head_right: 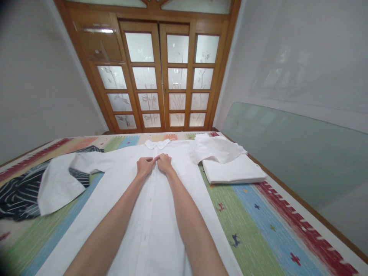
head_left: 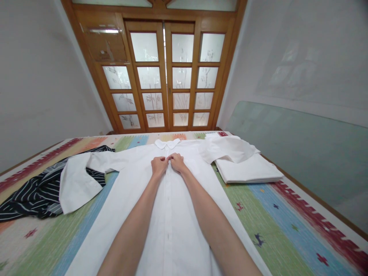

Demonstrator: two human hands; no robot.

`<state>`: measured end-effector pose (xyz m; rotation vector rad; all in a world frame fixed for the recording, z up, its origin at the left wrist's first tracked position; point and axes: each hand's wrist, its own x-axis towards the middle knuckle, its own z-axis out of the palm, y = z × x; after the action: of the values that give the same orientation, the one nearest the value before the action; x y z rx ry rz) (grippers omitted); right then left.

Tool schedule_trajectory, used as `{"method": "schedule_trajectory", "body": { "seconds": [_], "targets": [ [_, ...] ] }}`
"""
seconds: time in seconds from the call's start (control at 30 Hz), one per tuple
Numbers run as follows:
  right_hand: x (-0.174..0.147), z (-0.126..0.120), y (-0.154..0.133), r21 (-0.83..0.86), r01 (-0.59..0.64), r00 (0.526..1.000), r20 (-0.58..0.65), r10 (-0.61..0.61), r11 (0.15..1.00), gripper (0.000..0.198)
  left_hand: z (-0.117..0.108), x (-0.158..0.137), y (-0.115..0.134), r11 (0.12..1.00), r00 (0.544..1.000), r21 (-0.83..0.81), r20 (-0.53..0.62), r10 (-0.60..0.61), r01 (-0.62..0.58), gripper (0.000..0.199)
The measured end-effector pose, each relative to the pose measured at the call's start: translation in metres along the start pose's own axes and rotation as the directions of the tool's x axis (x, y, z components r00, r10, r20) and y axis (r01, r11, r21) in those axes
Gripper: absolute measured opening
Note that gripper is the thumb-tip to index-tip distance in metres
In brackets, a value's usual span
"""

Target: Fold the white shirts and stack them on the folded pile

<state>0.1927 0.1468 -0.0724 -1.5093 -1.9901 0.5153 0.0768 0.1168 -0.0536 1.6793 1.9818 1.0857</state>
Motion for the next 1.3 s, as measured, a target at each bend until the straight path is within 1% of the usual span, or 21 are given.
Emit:
{"method": "schedule_trajectory", "body": {
  "seconds": [0.17,0.37,0.53,0.67,0.77,0.9,1.03,1.13,1.23,1.3],
  "targets": [
    [0.001,0.002,0.002,-0.014,0.014,1.000,-0.001,-0.014,1.000,0.039,-0.001,-0.001,0.002,0.999,0.999,-0.005,0.009,-0.037,0.037,0.019],
    [0.001,0.002,0.001,-0.023,0.011,1.000,0.004,-0.011,1.000,0.039,-0.001,0.000,0.002,1.000,1.000,0.000,0.001,-0.022,0.022,0.018],
    [0.000,0.001,0.000,-0.017,0.010,1.000,-0.001,-0.010,1.000,0.039,-0.004,0.002,-0.001,0.998,0.998,-0.020,-0.011,-0.055,0.055,0.027],
    [0.000,0.003,0.000,-0.024,0.010,1.000,-0.009,-0.011,1.000,0.038,-0.005,0.001,-0.002,0.998,0.999,-0.031,-0.010,-0.046,0.045,0.033],
    [-0.001,0.003,0.000,-0.039,0.012,1.000,-0.018,-0.012,0.999,0.036,-0.004,0.000,-0.002,0.999,0.999,-0.030,-0.003,-0.033,0.033,0.029],
    [-0.002,0.001,-0.001,-0.044,0.019,1.000,-0.022,-0.020,0.999,0.035,-0.001,-0.001,-0.003,0.997,0.999,-0.066,-0.002,-0.048,0.048,0.026],
    [-0.002,-0.001,-0.005,-0.093,0.001,1.000,-0.007,-0.001,0.996,0.032,0.003,-0.002,-0.001,0.998,0.997,-0.054,-0.059,-0.041,0.037,0.021],
    [-0.002,-0.001,-0.009,-0.171,-0.035,0.999,-0.013,0.033,0.985,0.030,0.006,-0.002,0.001,0.999,0.995,-0.029,-0.089,-0.035,0.033,0.015],
    [-0.002,0.000,-0.012,-0.247,-0.075,0.997,-0.032,0.070,0.966,0.034,0.008,-0.002,0.000,0.999,0.993,-0.021,-0.106,-0.044,0.042,0.012],
    [-0.002,0.001,-0.014,-0.257,-0.088,0.996,-0.045,0.080,0.962,0.035,0.009,-0.002,-0.001,0.999,0.992,-0.030,-0.116,-0.045,0.041,0.011]
  ]
}}
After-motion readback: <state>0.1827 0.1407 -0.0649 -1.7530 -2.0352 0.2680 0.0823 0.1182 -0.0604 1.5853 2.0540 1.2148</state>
